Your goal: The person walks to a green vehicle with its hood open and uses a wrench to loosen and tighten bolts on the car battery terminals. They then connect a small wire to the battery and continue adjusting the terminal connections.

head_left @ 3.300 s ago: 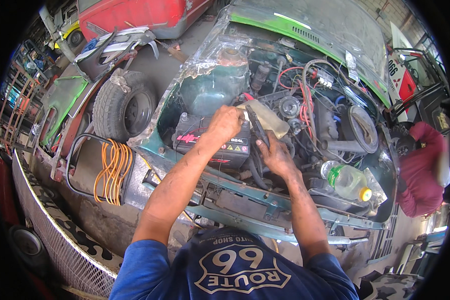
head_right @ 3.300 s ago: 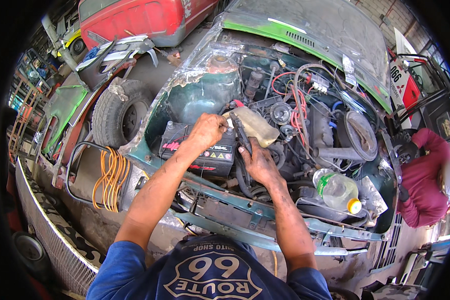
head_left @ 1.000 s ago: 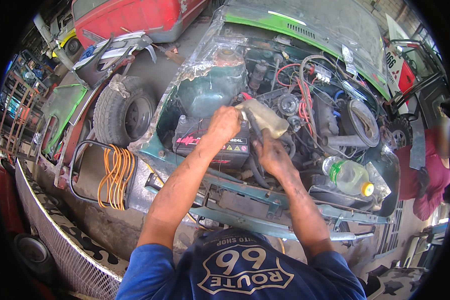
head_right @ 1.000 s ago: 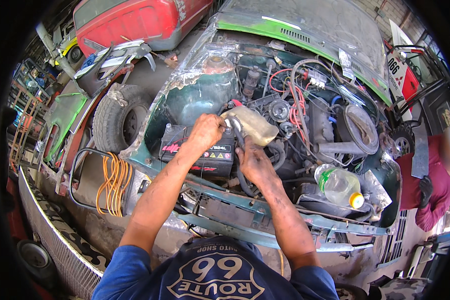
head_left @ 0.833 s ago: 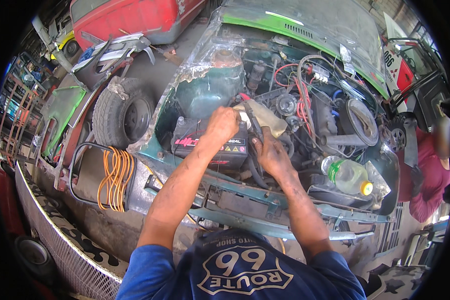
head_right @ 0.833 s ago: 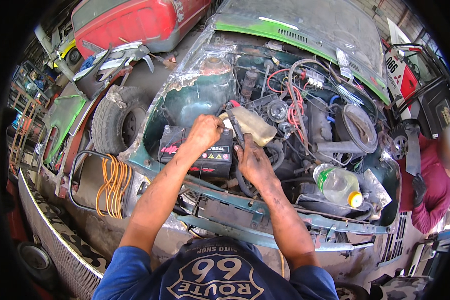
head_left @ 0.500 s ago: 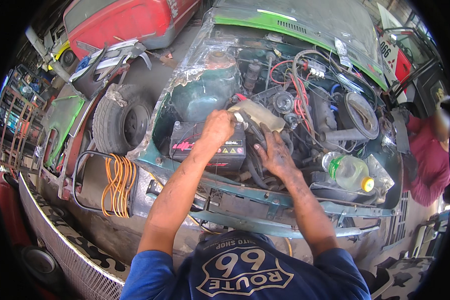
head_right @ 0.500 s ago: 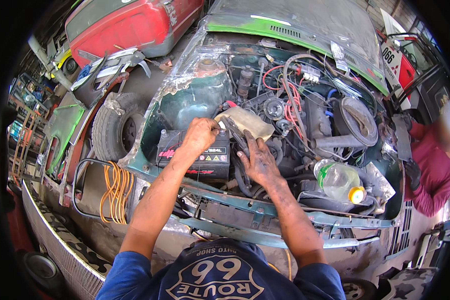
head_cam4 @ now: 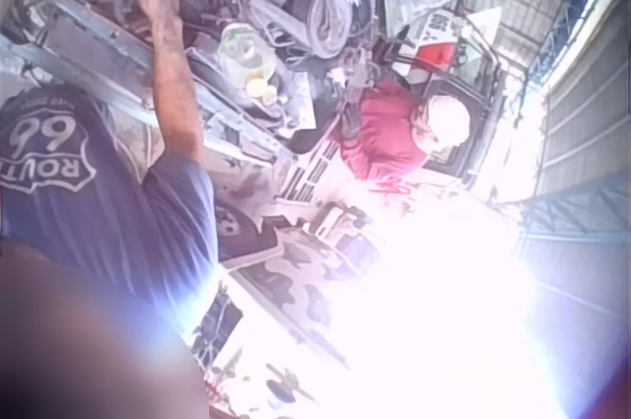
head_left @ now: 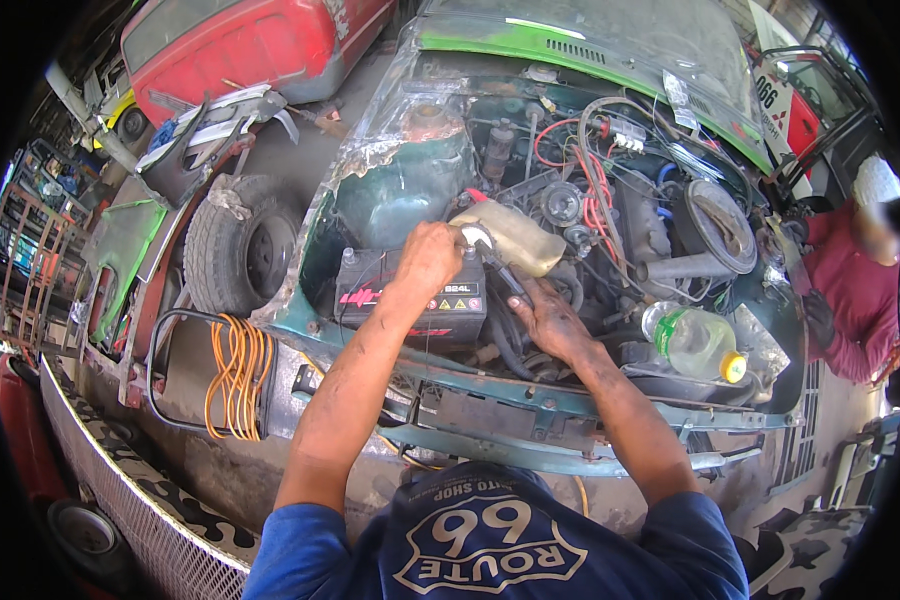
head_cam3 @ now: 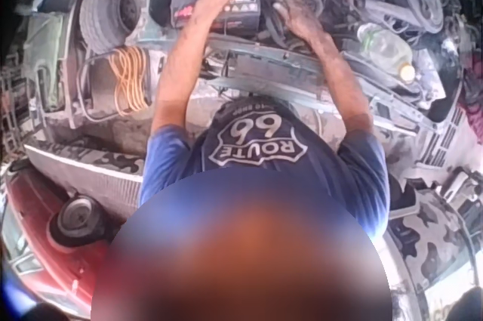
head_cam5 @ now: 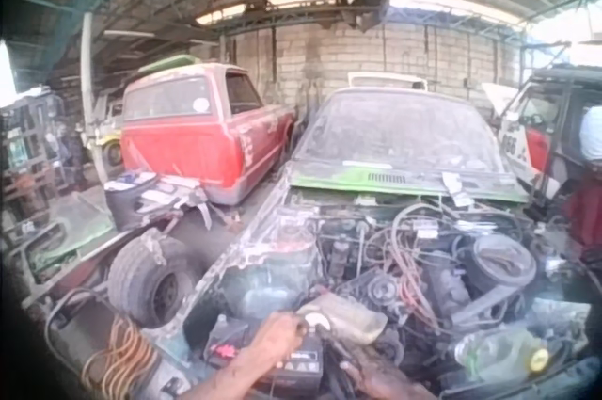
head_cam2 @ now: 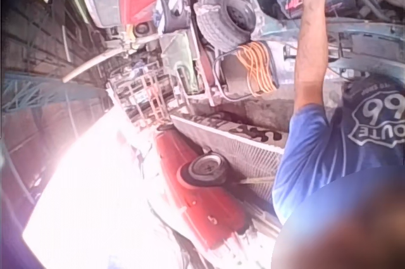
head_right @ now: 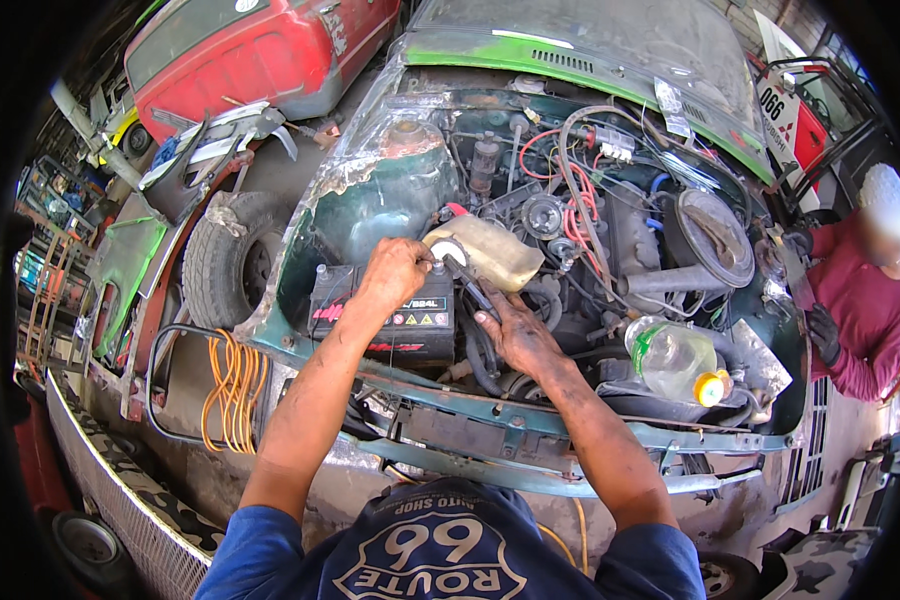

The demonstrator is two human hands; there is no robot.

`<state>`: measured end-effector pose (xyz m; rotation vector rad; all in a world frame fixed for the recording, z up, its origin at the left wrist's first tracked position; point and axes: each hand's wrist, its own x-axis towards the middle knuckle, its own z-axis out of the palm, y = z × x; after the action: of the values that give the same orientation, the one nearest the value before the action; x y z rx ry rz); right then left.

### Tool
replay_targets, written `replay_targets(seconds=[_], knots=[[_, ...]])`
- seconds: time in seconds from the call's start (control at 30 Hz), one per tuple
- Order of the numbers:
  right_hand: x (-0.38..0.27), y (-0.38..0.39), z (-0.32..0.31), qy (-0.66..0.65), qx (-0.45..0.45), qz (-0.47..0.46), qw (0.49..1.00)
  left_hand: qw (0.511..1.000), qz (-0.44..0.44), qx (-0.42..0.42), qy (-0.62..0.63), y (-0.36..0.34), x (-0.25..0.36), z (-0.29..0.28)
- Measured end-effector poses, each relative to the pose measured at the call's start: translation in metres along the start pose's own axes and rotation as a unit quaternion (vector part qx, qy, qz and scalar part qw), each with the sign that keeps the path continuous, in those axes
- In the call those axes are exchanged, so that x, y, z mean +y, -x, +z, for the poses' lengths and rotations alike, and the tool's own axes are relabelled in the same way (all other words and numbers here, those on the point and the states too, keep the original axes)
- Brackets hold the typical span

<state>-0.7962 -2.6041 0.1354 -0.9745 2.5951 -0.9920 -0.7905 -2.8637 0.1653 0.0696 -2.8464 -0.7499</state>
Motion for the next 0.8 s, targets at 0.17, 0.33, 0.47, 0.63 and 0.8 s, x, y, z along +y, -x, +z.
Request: replay_targets(seconds=[0.17, 0.33, 0.47, 0.63, 0.8], knots=[[-0.002, 0.001, 0.003, -0.059, 0.029, 0.004, 0.998, 1.000, -0.010, 0.004, 0.019, 0.000, 0.000, 0.000], [-0.008, 0.001, 0.003, -0.081, 0.034, 0.019, 0.996, 1.000, 0.006, 0.005, 0.000, 0.001, -0.001, -0.001], [-0.011, 0.002, 0.005, -0.004, -0.024, 0.044, 0.999, 1.000, 0.003, -0.005, 0.005, 0.001, 0.002, -0.002], [-0.013, 0.004, 0.010, -0.022, 0.028, 0.021, 0.999, 1.000, -0.020, -0.012, 0.005, -0.002, 0.002, -0.004], [-0.015, 0.006, 0.012, -0.053, 0.023, 0.027, 0.998, 1.000, -0.018, -0.012, 0.010, -0.003, 0.000, -0.003]])
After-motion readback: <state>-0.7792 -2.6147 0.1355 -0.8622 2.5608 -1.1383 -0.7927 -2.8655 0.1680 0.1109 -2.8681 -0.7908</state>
